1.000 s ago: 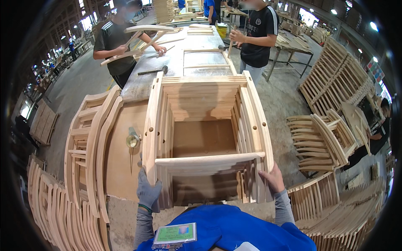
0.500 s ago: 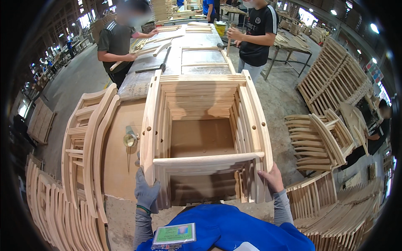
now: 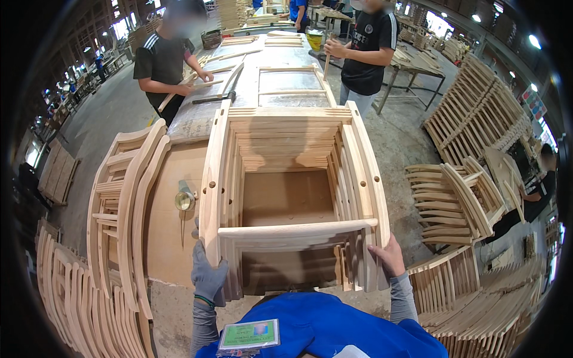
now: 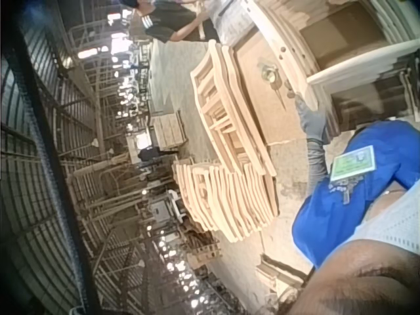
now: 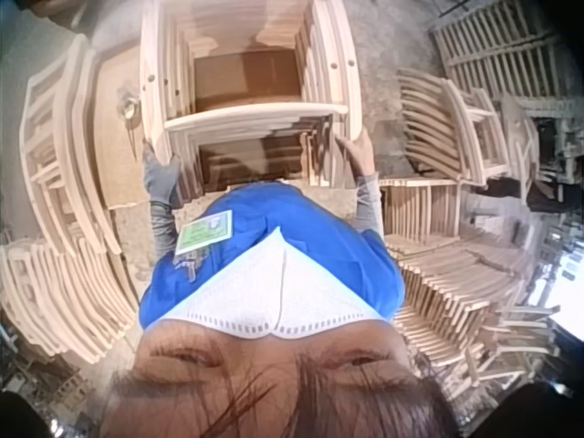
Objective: The person applies glue to the joints of a wooden chair frame using a brush and a small container. They dip the brush into the container and carefully coat the connection points on the chair frame.
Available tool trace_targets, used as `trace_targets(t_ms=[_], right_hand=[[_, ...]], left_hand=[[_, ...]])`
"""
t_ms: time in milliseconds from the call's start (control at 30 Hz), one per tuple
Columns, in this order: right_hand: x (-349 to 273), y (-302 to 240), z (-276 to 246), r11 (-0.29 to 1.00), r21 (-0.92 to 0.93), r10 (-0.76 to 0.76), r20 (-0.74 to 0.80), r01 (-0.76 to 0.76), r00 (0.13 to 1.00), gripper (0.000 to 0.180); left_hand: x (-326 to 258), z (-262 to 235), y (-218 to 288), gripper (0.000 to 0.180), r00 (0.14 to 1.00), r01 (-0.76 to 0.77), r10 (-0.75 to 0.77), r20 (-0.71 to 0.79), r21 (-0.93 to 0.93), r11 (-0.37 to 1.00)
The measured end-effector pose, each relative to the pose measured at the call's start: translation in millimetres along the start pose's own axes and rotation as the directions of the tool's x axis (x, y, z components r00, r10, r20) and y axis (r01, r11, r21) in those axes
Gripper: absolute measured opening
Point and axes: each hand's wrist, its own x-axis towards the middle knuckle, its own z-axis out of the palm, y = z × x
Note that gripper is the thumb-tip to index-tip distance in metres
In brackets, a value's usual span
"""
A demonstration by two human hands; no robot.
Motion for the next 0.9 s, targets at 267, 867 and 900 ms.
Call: trace_targets(t_ms=[267, 867, 900], right_hand=[[3.2, 13.0, -4.2, 0.999, -0.048, 0.016, -0.008, -0.016, 1.0, 0.059], [2.6, 16.6, -2.8, 1.0, 0.021, 0.003, -0.003, -0.003, 1.0, 0.06], [3.0, 17.3, -3.2, 1.0, 0.024, 0.012, 0.004, -0.012, 1.0, 0.06]], left_hand=[[-0.5, -1.5, 2.9, 0.077, 1.0, 0.017, -0.017, 0.011, -0.011, 1.0], [0.5, 2.5, -1.2, 0.078, 0.997, 0.065, -0.067, 0.038, 0.052, 0.997], [0.6, 2.6, -2.2, 0.077, 0.998, 0.055, -0.058, 0.033, 0.067, 0.996]])
